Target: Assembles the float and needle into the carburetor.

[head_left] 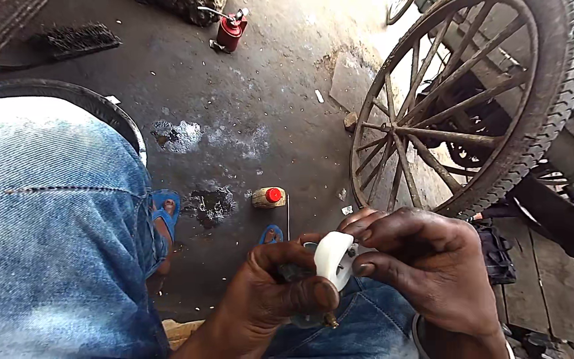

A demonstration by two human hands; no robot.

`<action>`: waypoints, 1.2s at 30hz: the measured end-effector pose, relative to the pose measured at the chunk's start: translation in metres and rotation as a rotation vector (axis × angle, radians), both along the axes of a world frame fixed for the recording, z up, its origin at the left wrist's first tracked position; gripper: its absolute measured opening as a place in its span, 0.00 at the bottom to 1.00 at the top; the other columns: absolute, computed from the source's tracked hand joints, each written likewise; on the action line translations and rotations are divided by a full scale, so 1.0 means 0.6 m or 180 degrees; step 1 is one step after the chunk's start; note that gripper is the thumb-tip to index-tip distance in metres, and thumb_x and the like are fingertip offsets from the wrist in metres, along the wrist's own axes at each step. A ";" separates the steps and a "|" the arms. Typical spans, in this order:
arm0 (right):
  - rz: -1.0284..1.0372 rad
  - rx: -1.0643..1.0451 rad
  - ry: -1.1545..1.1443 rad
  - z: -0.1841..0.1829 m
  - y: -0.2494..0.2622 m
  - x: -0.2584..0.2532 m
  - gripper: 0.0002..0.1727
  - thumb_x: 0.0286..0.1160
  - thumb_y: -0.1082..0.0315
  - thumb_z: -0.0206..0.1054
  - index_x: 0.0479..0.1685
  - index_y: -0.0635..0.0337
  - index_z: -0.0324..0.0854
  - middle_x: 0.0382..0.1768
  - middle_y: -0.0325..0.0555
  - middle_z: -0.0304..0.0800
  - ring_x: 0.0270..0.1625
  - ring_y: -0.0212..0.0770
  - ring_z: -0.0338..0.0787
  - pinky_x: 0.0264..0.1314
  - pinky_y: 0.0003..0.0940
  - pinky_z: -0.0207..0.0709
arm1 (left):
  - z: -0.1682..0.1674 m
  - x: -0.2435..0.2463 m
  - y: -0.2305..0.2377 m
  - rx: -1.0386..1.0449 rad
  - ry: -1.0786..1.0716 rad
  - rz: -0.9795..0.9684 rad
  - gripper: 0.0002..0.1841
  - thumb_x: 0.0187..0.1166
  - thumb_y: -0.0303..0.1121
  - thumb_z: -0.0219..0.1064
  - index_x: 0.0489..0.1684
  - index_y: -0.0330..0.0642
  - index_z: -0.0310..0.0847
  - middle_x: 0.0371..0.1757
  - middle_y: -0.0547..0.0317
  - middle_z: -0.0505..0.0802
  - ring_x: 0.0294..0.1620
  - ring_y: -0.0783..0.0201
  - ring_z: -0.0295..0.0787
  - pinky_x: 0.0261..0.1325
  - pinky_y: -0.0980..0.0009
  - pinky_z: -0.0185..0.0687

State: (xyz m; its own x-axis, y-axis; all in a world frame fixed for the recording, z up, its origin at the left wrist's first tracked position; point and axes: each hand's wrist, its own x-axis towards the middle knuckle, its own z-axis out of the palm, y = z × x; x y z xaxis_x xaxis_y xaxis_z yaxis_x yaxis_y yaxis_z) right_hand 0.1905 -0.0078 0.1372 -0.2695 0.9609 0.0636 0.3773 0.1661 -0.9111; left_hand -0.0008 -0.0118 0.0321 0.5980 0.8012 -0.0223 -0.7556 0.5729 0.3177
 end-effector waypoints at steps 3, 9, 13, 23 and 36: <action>0.0096 -0.0002 -0.0033 0.000 0.000 0.006 0.06 0.72 0.68 0.78 0.45 0.54 0.90 0.45 0.37 0.96 0.54 0.36 0.95 0.58 0.31 0.91 | 0.004 -0.001 -0.003 -0.0093 0.0088 -0.0039 0.07 0.69 0.34 0.80 0.41 0.49 0.96 0.47 0.61 0.96 0.50 0.72 0.93 0.57 0.74 0.90; 0.0764 0.0391 -0.0497 0.006 0.017 0.019 0.04 0.75 0.72 0.74 0.43 0.55 0.93 0.47 0.37 0.93 0.54 0.35 0.92 0.58 0.32 0.90 | 0.010 -0.009 -0.002 -0.0385 0.0203 -0.0291 0.07 0.66 0.35 0.82 0.39 0.47 0.96 0.41 0.58 0.97 0.45 0.71 0.94 0.54 0.73 0.90; 0.1074 0.0314 -0.0740 0.020 0.034 0.027 0.05 0.75 0.71 0.74 0.44 0.55 0.94 0.47 0.35 0.93 0.54 0.33 0.91 0.58 0.28 0.89 | 0.014 -0.012 -0.001 -0.0604 0.0181 -0.0495 0.07 0.66 0.33 0.82 0.39 0.46 0.96 0.41 0.56 0.96 0.44 0.69 0.94 0.55 0.71 0.90; 0.0909 -0.0567 -0.1592 0.083 0.060 -0.030 0.12 0.65 0.88 0.66 0.28 0.64 0.92 0.33 0.33 0.98 0.41 0.28 0.96 0.49 0.19 0.87 | 0.019 -0.015 0.003 -0.0929 0.0232 -0.0846 0.09 0.67 0.35 0.81 0.40 0.44 0.95 0.39 0.52 0.96 0.42 0.66 0.94 0.52 0.70 0.91; 0.1261 -0.0094 -0.0708 0.034 0.057 0.037 0.04 0.74 0.67 0.76 0.43 0.54 0.91 0.42 0.30 0.96 0.51 0.33 0.95 0.65 0.38 0.91 | 0.021 -0.018 0.002 -0.0959 0.0024 -0.0900 0.13 0.71 0.42 0.79 0.44 0.44 0.94 0.42 0.51 0.95 0.45 0.65 0.94 0.53 0.70 0.90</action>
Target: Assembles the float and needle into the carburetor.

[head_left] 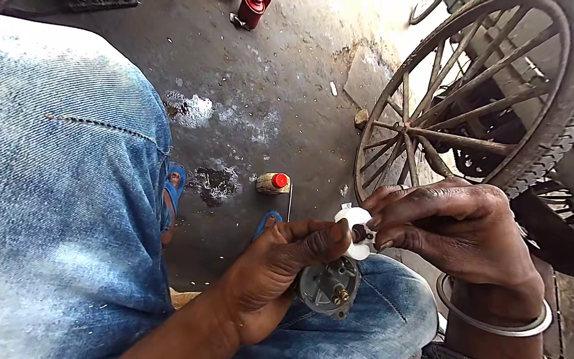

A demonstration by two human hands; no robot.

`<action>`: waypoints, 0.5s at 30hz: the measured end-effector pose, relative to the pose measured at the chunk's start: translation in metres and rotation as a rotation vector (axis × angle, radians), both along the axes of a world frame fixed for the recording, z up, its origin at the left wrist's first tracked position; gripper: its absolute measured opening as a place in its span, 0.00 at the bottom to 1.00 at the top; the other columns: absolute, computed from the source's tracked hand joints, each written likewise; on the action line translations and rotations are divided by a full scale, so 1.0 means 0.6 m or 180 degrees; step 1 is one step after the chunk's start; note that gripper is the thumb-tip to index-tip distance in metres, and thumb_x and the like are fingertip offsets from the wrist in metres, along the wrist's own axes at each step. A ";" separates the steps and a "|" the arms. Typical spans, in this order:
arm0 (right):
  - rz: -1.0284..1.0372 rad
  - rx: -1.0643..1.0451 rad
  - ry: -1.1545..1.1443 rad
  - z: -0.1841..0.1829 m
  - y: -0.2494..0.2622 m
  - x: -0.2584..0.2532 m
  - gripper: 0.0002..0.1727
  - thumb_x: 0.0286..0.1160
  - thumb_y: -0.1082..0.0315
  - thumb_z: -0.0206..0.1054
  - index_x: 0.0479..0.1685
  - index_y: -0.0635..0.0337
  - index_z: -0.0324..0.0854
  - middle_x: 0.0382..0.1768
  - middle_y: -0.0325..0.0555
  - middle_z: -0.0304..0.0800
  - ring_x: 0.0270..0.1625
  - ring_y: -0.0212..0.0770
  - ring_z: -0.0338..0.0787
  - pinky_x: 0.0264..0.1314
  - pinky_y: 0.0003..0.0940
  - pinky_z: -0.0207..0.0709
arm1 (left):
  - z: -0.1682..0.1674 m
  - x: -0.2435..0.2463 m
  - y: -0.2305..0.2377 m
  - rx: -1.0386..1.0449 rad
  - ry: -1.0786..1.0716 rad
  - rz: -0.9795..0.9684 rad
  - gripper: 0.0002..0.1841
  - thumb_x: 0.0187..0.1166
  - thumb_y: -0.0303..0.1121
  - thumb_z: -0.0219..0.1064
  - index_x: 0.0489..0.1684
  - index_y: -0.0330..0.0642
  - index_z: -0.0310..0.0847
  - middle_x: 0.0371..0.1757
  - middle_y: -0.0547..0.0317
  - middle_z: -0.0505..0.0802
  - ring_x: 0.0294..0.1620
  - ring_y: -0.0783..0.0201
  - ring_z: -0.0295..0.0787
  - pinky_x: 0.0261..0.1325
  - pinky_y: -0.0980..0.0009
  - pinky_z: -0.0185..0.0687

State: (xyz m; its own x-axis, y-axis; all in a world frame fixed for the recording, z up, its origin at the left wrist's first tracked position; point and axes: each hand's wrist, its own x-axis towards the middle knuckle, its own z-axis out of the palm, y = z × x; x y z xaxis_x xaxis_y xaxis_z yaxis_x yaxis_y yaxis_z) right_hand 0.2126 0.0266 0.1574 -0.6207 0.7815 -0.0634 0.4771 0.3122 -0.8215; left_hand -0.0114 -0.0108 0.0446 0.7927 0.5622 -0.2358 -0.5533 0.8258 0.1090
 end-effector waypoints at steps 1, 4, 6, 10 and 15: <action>0.0011 0.0015 -0.0004 0.001 -0.001 0.000 0.04 0.74 0.68 0.76 0.43 0.54 0.91 0.42 0.30 0.96 0.51 0.33 0.95 0.65 0.37 0.90 | 0.000 0.000 0.000 0.0004 -0.0012 -0.0009 0.13 0.72 0.42 0.78 0.45 0.45 0.94 0.42 0.51 0.95 0.45 0.65 0.94 0.53 0.70 0.90; -0.0093 0.0046 -0.0250 0.022 -0.005 -0.025 0.05 0.69 0.76 0.75 0.36 0.56 0.93 0.39 0.30 0.96 0.49 0.31 0.95 0.59 0.26 0.89 | 0.004 0.000 0.001 -0.0110 0.0032 -0.0035 0.12 0.72 0.42 0.79 0.44 0.44 0.94 0.42 0.51 0.95 0.44 0.64 0.94 0.51 0.69 0.91; -0.0123 0.0065 -0.0400 0.032 -0.006 -0.039 0.07 0.65 0.80 0.74 0.32 0.57 0.94 0.37 0.30 0.96 0.47 0.30 0.95 0.55 0.21 0.88 | 0.005 0.000 0.002 -0.0159 0.0035 -0.0045 0.12 0.72 0.42 0.78 0.44 0.44 0.94 0.41 0.51 0.95 0.44 0.64 0.94 0.51 0.68 0.91; -0.0051 0.0084 -0.0460 0.033 -0.004 -0.040 0.09 0.64 0.83 0.72 0.29 0.58 0.93 0.35 0.31 0.96 0.45 0.30 0.94 0.53 0.21 0.88 | 0.005 0.000 0.000 -0.0213 0.0018 -0.0015 0.12 0.73 0.41 0.78 0.44 0.44 0.94 0.41 0.51 0.95 0.43 0.64 0.94 0.51 0.67 0.91; 0.0288 0.0202 0.0011 -0.004 0.002 -0.002 0.03 0.75 0.71 0.74 0.42 0.58 0.92 0.42 0.35 0.94 0.52 0.34 0.93 0.62 0.34 0.89 | 0.001 -0.002 0.001 -0.0056 -0.0096 -0.0001 0.13 0.73 0.44 0.77 0.45 0.45 0.93 0.43 0.51 0.95 0.45 0.65 0.94 0.52 0.69 0.91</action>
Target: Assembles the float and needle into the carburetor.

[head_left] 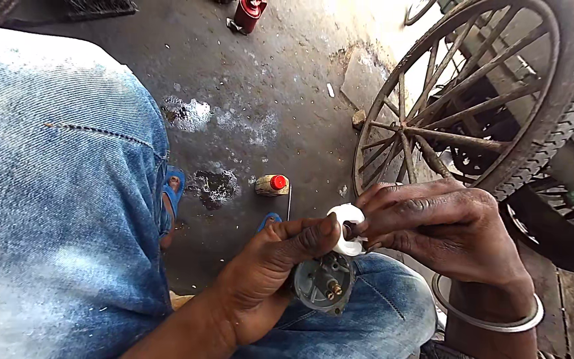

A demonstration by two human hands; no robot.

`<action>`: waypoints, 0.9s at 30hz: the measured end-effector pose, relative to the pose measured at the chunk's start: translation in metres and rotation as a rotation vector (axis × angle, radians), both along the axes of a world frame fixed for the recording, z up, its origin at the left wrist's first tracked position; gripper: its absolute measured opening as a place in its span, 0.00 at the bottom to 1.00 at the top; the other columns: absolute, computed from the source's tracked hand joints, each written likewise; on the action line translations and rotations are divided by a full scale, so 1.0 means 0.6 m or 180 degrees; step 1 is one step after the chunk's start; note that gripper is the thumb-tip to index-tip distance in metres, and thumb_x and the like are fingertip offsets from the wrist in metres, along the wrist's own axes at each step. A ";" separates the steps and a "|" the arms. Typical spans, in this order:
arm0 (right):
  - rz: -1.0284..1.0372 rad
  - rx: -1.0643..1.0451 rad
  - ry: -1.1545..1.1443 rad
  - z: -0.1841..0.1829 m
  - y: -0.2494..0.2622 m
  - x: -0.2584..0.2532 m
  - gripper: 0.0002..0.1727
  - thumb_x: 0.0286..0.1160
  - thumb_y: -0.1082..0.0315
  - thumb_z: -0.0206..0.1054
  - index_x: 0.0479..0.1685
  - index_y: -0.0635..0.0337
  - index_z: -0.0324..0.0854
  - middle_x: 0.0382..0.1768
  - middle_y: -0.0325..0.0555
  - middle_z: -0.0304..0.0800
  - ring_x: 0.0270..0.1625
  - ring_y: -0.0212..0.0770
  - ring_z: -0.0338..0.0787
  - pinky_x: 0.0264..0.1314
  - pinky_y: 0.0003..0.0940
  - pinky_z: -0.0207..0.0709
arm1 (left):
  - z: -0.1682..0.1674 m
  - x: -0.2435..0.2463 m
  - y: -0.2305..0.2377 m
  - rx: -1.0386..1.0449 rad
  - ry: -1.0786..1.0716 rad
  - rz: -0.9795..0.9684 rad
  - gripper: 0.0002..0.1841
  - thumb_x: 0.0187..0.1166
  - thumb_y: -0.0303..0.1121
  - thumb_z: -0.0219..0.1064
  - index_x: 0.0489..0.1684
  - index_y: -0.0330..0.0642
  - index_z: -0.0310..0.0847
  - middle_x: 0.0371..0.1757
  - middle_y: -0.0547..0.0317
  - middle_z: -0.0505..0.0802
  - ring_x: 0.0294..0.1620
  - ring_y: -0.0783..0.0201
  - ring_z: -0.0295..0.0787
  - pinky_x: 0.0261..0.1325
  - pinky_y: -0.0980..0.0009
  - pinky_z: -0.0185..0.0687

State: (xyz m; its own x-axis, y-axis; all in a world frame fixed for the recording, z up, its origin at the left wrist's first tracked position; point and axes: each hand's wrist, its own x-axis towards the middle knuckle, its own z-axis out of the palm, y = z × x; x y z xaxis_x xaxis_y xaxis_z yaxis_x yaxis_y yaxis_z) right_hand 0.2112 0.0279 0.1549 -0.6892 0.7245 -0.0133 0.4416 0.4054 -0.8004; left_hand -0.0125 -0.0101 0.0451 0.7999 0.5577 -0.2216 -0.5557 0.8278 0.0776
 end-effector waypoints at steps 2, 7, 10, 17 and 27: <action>-0.0074 0.0057 -0.0025 0.000 -0.001 -0.002 0.05 0.76 0.68 0.74 0.45 0.57 0.91 0.43 0.33 0.95 0.53 0.32 0.93 0.64 0.33 0.89 | 0.000 -0.001 0.001 0.0027 -0.0002 0.0034 0.13 0.73 0.44 0.77 0.45 0.45 0.93 0.43 0.52 0.95 0.45 0.65 0.94 0.52 0.69 0.91; -0.0007 0.0030 0.0003 -0.001 -0.002 -0.001 0.03 0.74 0.73 0.73 0.39 0.59 0.93 0.41 0.36 0.94 0.53 0.35 0.93 0.62 0.33 0.89 | 0.000 -0.002 -0.001 0.0014 0.0020 0.0093 0.13 0.73 0.42 0.77 0.46 0.45 0.94 0.43 0.52 0.95 0.46 0.65 0.94 0.53 0.68 0.91; 0.0035 0.0041 -0.0023 -0.003 -0.002 0.001 0.03 0.74 0.73 0.73 0.38 0.59 0.92 0.41 0.36 0.94 0.53 0.35 0.93 0.61 0.32 0.89 | 0.001 -0.002 -0.003 0.0047 0.0084 0.0106 0.12 0.72 0.42 0.78 0.45 0.45 0.94 0.42 0.52 0.95 0.45 0.65 0.94 0.52 0.68 0.91; -0.0084 -0.0039 0.0102 -0.011 -0.004 0.003 0.03 0.72 0.72 0.75 0.41 0.60 0.92 0.42 0.36 0.95 0.52 0.35 0.94 0.62 0.33 0.90 | 0.007 -0.002 -0.003 0.0118 0.0308 0.0206 0.12 0.71 0.40 0.79 0.44 0.44 0.94 0.42 0.51 0.95 0.44 0.65 0.94 0.51 0.69 0.92; -0.0334 0.0221 -0.0301 -0.019 -0.019 -0.010 0.36 0.65 0.56 0.83 0.73 0.65 0.78 0.44 0.30 0.91 0.48 0.23 0.90 0.55 0.20 0.88 | 0.007 -0.001 -0.005 0.0146 0.0447 0.0203 0.12 0.69 0.39 0.81 0.43 0.44 0.94 0.40 0.51 0.95 0.42 0.65 0.94 0.50 0.69 0.92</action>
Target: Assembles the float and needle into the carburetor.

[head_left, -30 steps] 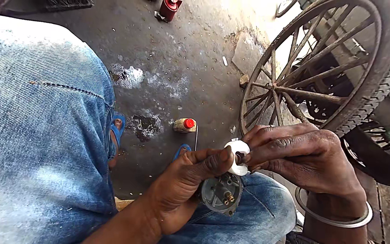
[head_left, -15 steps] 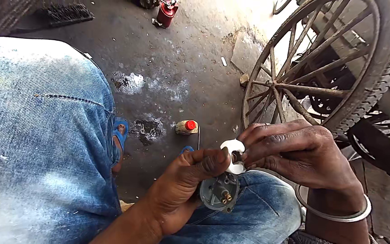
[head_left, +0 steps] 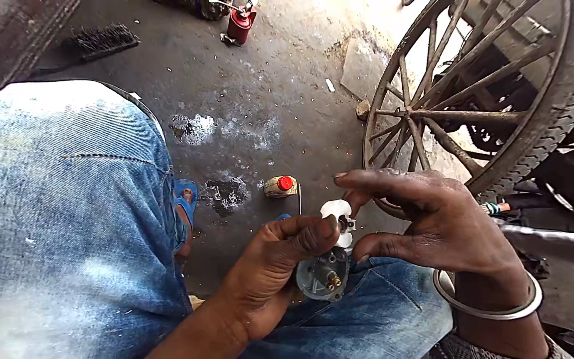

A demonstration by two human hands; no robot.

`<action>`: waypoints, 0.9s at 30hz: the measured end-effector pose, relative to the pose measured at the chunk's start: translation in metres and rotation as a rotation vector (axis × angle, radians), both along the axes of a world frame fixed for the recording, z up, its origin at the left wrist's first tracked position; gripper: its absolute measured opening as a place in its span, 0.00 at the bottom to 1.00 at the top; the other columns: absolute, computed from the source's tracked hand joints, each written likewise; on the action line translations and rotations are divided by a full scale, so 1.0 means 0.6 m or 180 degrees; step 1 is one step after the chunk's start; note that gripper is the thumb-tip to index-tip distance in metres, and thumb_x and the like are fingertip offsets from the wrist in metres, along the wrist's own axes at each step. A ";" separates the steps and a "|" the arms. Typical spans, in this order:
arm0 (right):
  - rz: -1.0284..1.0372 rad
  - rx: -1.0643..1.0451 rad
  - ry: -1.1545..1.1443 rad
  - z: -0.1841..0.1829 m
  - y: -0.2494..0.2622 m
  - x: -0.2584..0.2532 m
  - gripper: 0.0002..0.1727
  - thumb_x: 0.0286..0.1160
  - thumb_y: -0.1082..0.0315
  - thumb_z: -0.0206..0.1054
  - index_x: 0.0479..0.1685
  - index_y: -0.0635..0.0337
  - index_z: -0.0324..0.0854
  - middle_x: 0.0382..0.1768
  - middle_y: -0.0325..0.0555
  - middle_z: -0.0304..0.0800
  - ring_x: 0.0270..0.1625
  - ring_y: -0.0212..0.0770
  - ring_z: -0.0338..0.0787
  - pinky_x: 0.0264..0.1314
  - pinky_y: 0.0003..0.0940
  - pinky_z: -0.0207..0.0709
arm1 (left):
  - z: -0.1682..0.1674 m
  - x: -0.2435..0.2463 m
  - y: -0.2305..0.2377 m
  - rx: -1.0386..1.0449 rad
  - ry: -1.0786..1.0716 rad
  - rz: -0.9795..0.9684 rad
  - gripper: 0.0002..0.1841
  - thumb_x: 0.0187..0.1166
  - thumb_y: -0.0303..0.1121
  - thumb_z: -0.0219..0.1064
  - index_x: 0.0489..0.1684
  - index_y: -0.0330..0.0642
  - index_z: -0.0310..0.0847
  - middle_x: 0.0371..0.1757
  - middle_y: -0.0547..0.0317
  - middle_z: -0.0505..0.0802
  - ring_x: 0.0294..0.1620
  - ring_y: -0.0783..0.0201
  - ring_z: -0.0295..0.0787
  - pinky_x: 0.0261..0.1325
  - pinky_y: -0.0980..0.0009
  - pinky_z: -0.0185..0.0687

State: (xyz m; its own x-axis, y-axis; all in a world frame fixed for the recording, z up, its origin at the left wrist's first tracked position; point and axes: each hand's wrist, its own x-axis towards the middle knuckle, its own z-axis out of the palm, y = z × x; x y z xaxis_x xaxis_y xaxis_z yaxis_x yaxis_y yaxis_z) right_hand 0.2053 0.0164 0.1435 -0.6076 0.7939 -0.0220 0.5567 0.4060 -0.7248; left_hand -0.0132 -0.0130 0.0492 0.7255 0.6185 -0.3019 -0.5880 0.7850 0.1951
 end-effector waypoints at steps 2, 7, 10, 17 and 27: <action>0.0049 0.0149 -0.0089 -0.003 0.000 -0.003 0.31 0.66 0.57 0.82 0.66 0.66 0.83 0.47 0.33 0.92 0.50 0.24 0.90 0.56 0.21 0.88 | 0.003 0.000 0.001 -0.0002 0.0117 0.0010 0.10 0.69 0.37 0.81 0.42 0.44 0.95 0.40 0.52 0.95 0.41 0.66 0.94 0.48 0.69 0.92; 0.0103 0.0212 -0.0171 -0.012 0.005 -0.003 0.24 0.66 0.57 0.81 0.58 0.61 0.87 0.50 0.35 0.88 0.53 0.28 0.88 0.55 0.22 0.87 | 0.004 -0.002 0.002 0.0019 0.0257 0.0025 0.10 0.68 0.37 0.81 0.40 0.44 0.94 0.39 0.52 0.95 0.40 0.66 0.93 0.47 0.69 0.92; 0.0127 0.0062 0.0059 -0.017 0.008 0.000 0.24 0.63 0.57 0.81 0.56 0.61 0.89 0.56 0.40 0.89 0.58 0.31 0.89 0.59 0.26 0.89 | 0.006 -0.004 0.002 0.0069 0.0226 -0.0019 0.10 0.67 0.38 0.82 0.41 0.45 0.94 0.40 0.52 0.95 0.41 0.65 0.94 0.49 0.68 0.92; 0.0112 -0.0047 0.0740 -0.009 0.023 0.024 0.29 0.67 0.55 0.77 0.63 0.67 0.86 0.57 0.45 0.93 0.58 0.38 0.92 0.62 0.36 0.91 | -0.008 -0.005 0.005 0.0133 0.0077 0.0034 0.15 0.70 0.43 0.80 0.48 0.46 0.94 0.51 0.51 0.95 0.51 0.62 0.94 0.56 0.66 0.91; 0.0462 0.0287 0.0021 0.002 0.058 -0.007 0.26 0.64 0.54 0.78 0.61 0.60 0.90 0.48 0.36 0.92 0.52 0.25 0.89 0.53 0.21 0.86 | -0.007 -0.008 0.008 0.0105 0.0546 0.0349 0.13 0.69 0.40 0.80 0.47 0.46 0.93 0.45 0.52 0.95 0.45 0.63 0.94 0.51 0.65 0.92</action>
State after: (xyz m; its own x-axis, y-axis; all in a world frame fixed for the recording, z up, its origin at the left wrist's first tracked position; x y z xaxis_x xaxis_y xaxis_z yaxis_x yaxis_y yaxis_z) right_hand 0.2011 0.0515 0.1448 -0.7158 0.6965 0.0497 0.4829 0.5453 -0.6852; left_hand -0.0180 -0.0083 0.0450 0.5928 0.7026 -0.3936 -0.6256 0.7095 0.3244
